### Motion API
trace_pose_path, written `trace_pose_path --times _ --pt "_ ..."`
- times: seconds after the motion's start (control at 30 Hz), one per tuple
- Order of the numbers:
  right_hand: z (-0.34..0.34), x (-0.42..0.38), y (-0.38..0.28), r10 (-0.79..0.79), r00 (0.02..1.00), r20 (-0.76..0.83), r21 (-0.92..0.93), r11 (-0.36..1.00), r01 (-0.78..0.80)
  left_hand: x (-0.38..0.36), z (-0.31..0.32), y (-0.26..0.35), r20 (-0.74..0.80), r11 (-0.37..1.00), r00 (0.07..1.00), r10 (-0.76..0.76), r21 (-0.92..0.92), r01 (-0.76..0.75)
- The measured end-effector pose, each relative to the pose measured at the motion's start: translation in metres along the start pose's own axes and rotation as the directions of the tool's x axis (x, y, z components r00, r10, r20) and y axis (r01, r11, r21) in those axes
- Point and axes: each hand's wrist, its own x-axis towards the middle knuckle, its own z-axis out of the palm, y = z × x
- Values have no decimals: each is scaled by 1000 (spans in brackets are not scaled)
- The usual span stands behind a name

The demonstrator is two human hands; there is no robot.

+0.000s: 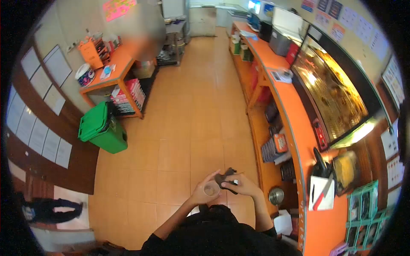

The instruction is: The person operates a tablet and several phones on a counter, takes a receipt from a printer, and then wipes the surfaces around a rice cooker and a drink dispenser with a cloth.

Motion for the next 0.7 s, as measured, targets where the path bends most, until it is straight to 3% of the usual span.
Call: trace_pose_path --times 0.07,0.13,0.17,0.2,0.27,0.3,0.37,0.4,0.47,0.53,0.6,0.67,0.7 --pt "0 58 -19 -15 991 132 -46 999 21 8 -33 -13 -105 999 994 21 -31 -24" --pt "11 119 -25 -19 982 190 151 989 -10 24 -73 -16 -171 992 985 30 125 -9" --pt "11 145 -46 33 965 259 145 987 -73 32 -89 -1 -281 980 959 23 195 33" --pt "21 173 -47 -11 943 332 149 988 -40 38 -108 0 -362 976 932 27 212 54" --pt "46 227 -48 -229 963 141 92 972 218 50 -154 -1 -480 969 877 -5 215 123" --pt "58 255 -44 -257 945 200 104 965 240 56 -176 -4 -553 986 833 4 142 89" --pt "85 310 -25 -76 997 27 293 954 65 62 -220 -7 -674 983 738 -26 117 141" --pt "98 341 -15 -99 992 73 297 952 73 66 -244 -6 -736 979 676 -47 100 176" --pt "112 398 15 101 979 -180 442 897 -12 73 -268 -12 -801 980 598 18 132 147" --pt "140 481 56 37 994 -102 450 893 13 72 -315 -22 -871 940 483 91 236 248" --pt "175 540 50 -6 999 -32 443 896 20 64 -365 -28 -913 958 403 59 165 234" --pt "219 602 15 187 965 186 518 816 -258 54 -410 -34 -947 976 320 14 83 203" --pt "250 637 19 133 961 241 384 897 -220 48 -435 -35 -949 945 294 116 197 261"
